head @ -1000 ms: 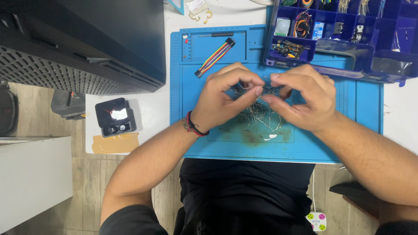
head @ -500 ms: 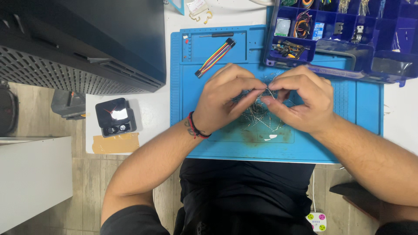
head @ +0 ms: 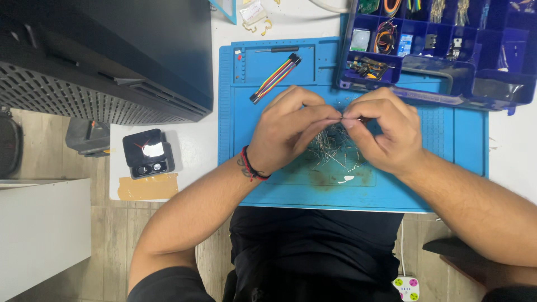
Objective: The person organizes a pile of thin metallic wires on a blue cutting mat, picking them up and placing them into a blue compartmentalized parts organizer. They also handle a multi-colored ribbon cable, separating and arranging it alongside the wires.
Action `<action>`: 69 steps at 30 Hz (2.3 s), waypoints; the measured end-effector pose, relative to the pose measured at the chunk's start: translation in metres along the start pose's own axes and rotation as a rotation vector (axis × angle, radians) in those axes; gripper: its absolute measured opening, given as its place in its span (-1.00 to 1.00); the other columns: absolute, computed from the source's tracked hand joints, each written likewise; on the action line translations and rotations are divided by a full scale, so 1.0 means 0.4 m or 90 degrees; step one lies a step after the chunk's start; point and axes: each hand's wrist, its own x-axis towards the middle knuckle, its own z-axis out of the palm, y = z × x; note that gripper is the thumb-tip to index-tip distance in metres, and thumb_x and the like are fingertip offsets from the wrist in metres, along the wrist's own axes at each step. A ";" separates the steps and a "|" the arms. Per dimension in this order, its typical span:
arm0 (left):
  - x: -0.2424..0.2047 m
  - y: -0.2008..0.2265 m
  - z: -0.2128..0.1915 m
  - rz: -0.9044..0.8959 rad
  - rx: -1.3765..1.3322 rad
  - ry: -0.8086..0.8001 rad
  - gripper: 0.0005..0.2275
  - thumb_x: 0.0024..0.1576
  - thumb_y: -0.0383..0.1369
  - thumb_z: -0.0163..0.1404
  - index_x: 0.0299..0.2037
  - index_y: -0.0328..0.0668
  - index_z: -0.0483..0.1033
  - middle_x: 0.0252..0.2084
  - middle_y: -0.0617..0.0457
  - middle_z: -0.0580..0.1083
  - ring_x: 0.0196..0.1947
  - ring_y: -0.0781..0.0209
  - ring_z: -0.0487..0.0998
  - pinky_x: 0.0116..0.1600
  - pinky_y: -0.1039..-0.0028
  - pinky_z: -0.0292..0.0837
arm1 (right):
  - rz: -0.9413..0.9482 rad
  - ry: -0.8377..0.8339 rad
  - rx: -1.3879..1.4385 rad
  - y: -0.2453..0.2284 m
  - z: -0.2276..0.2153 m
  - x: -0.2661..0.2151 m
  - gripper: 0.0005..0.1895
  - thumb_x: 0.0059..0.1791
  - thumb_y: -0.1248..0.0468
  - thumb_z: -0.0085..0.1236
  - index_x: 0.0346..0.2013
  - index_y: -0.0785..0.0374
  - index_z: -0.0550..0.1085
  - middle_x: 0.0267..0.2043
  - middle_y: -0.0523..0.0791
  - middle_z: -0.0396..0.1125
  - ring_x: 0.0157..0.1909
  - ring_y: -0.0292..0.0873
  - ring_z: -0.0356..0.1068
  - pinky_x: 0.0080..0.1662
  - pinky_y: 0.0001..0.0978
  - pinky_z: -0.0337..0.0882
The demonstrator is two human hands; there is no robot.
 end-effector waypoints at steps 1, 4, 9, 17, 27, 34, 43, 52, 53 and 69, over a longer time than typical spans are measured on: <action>-0.004 0.000 0.001 0.000 0.007 -0.002 -0.92 0.23 -0.47 0.13 -0.12 -0.13 0.62 -0.24 0.08 0.50 -0.27 -0.02 0.56 -0.14 0.21 0.53 | 0.000 -0.002 -0.003 -0.002 0.001 -0.004 -0.96 0.08 0.42 0.21 -0.26 0.35 0.56 -0.32 -0.01 0.44 -0.50 -0.03 0.40 -0.39 -0.26 0.44; 0.002 0.002 0.001 0.000 0.014 -0.003 -0.94 0.25 -0.45 0.09 -0.13 -0.13 0.60 -0.26 0.09 0.47 -0.29 0.00 0.53 -0.13 0.23 0.52 | -0.006 -0.010 -0.010 0.003 0.001 -0.006 -0.95 0.10 0.42 0.19 -0.24 0.34 0.56 -0.30 -0.02 0.45 -0.47 -0.02 0.41 -0.38 -0.22 0.44; -0.002 0.008 0.008 -0.011 0.030 -0.017 -0.92 0.24 -0.46 0.09 -0.10 -0.12 0.57 -0.25 0.11 0.45 -0.27 0.01 0.53 -0.11 0.21 0.53 | -0.006 -0.018 -0.018 0.001 -0.001 -0.005 -0.93 0.11 0.39 0.16 -0.25 0.32 0.56 -0.30 -0.02 0.44 -0.49 -0.01 0.39 -0.38 -0.25 0.43; 0.008 0.005 -0.004 0.017 0.037 -0.022 -0.95 0.24 -0.43 0.11 -0.15 -0.18 0.58 -0.30 0.03 0.44 -0.30 -0.08 0.53 -0.14 0.16 0.51 | -0.009 -0.004 -0.040 -0.005 -0.005 0.000 -0.89 0.12 0.30 0.17 -0.26 0.26 0.55 -0.30 -0.04 0.42 -0.47 0.01 0.40 -0.39 -0.19 0.42; 0.023 -0.005 -0.055 -0.022 0.091 0.065 -0.96 0.21 -0.55 0.15 -0.20 -0.25 0.60 -0.26 -0.04 0.52 -0.26 0.01 0.54 -0.09 0.30 0.47 | -0.096 0.074 -0.317 0.038 -0.145 0.064 -0.93 0.11 0.48 0.27 -0.25 0.31 0.60 -0.30 -0.02 0.41 -0.35 0.04 0.35 -0.27 -0.15 0.37; 0.028 0.013 -0.064 -0.035 0.141 0.093 -0.94 0.20 -0.59 0.16 -0.22 -0.30 0.57 -0.25 -0.09 0.47 -0.26 0.06 0.51 -0.14 0.39 0.43 | 0.052 0.119 -0.735 0.180 -0.293 0.078 -0.90 0.10 0.24 0.53 -0.22 -0.02 0.70 -0.24 -0.29 0.49 -0.20 -0.19 0.44 -0.29 -0.24 0.30; 0.031 0.020 -0.068 -0.023 0.153 0.038 -0.96 0.21 -0.52 0.19 -0.22 -0.24 0.59 -0.25 -0.02 0.51 -0.26 0.06 0.47 -0.08 0.33 0.39 | 0.121 0.091 -0.863 0.231 -0.302 0.085 -0.96 0.03 0.05 0.48 -0.26 -0.25 0.72 -0.39 -0.42 0.51 -0.38 -0.17 0.49 -0.43 -0.21 0.35; 0.044 0.012 -0.085 -0.068 0.171 -0.036 -0.85 0.32 -0.38 0.02 0.00 -0.27 0.50 -0.12 -0.07 0.50 -0.08 -0.04 0.52 0.08 0.24 0.41 | 0.168 0.025 -0.844 0.313 -0.337 0.002 -0.39 0.37 -0.09 0.78 -0.32 -0.04 0.50 -0.32 -0.29 0.46 -0.27 -0.14 0.47 -0.26 -0.18 0.35; 0.045 0.011 -0.091 -0.074 0.181 -0.035 -0.85 0.32 -0.38 0.02 0.00 -0.27 0.50 -0.12 -0.07 0.50 -0.08 -0.04 0.52 0.08 0.24 0.41 | 0.165 0.022 -0.833 0.293 -0.321 0.002 -0.39 0.37 -0.09 0.78 -0.32 -0.04 0.50 -0.32 -0.29 0.46 -0.27 -0.14 0.47 -0.26 -0.18 0.35; 0.003 -0.074 -0.083 -0.016 0.271 -0.355 -0.71 0.08 -0.33 0.33 -0.04 -0.08 0.56 0.03 0.03 0.42 0.09 -0.04 0.40 0.12 0.08 0.30 | -0.106 -0.072 -0.478 0.079 -0.184 0.014 -0.86 0.28 0.40 0.40 0.09 0.43 0.78 -0.31 -0.08 0.42 -0.36 -0.07 0.36 -0.26 -0.26 0.25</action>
